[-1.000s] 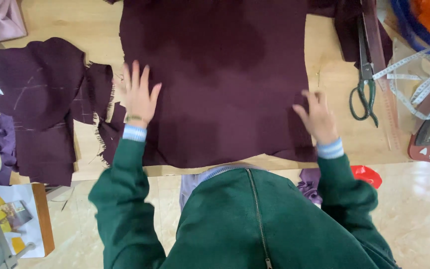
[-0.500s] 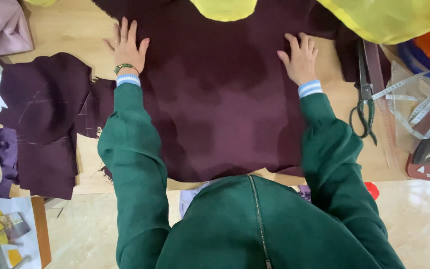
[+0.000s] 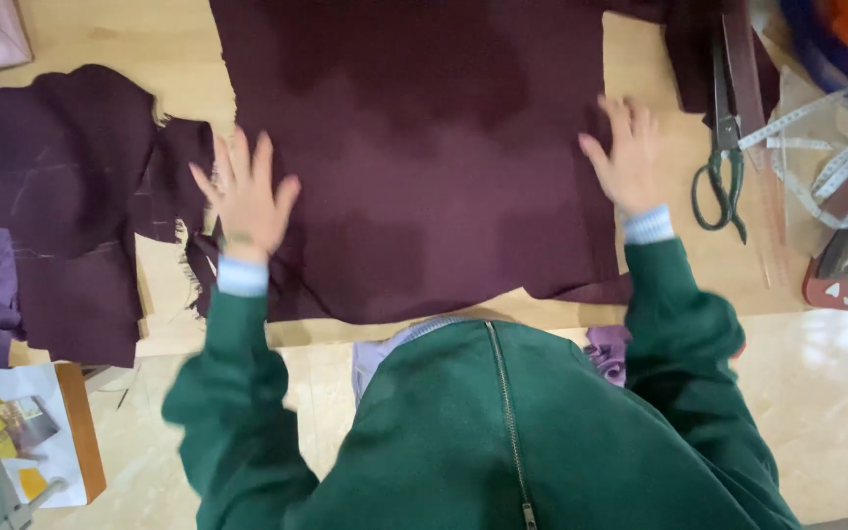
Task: Cutting out pattern pieces from a dark purple fabric using large fabric shears on a cutting table.
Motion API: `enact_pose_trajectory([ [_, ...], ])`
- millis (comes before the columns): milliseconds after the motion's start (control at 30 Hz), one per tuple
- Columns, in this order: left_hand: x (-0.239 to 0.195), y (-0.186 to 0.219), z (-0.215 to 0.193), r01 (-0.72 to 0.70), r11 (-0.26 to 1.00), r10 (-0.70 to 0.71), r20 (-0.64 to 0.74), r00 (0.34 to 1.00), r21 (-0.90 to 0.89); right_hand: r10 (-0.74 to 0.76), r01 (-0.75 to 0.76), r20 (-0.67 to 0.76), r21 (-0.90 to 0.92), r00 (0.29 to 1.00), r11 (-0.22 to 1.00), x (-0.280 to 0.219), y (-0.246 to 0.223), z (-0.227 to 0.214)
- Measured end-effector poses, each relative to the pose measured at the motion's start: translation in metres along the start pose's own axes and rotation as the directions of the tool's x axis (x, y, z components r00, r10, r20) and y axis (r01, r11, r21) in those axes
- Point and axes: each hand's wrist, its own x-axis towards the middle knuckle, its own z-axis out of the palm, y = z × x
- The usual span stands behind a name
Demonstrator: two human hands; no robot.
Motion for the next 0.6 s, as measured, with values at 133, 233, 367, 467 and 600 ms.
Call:
enact_pose_trajectory([
  [133, -0.109, 0.041, -0.004, -0.018, 0.999, 0.014, 0.078, 0.997, 0.047, 0.022, -0.025, 0.032, 0.09, 0.999, 0.996, -0.103, 0.01, -0.012],
  [233, -0.161, 0.049, 0.021, -0.034, 0.999, 0.034, 0.008, 0.999, 0.039, 0.098, -0.113, 0.138, 0.104, 0.986, 0.988, -0.167, 0.002, -0.015],
  [367, -0.189, 0.044, 0.04, 0.055, 0.998, -0.054, -0.025, 0.998, 0.036, 0.138, -0.163, 0.227, 0.098, 0.964, 0.982, -0.216, -0.008, -0.015],
  [467, -0.193, 0.039, 0.044, 0.053, 0.998, -0.051, -0.037, 0.998, 0.038, 0.128, -0.152, 0.214, 0.099, 0.968, 0.983, -0.223, -0.012, -0.022],
  [600, -0.197, 0.035, 0.041, 0.092, 0.996, -0.092, 0.036, 0.995, 0.001, 0.118, -0.152, 0.231, 0.133, 0.966, 0.979, -0.228, -0.019, -0.033],
])
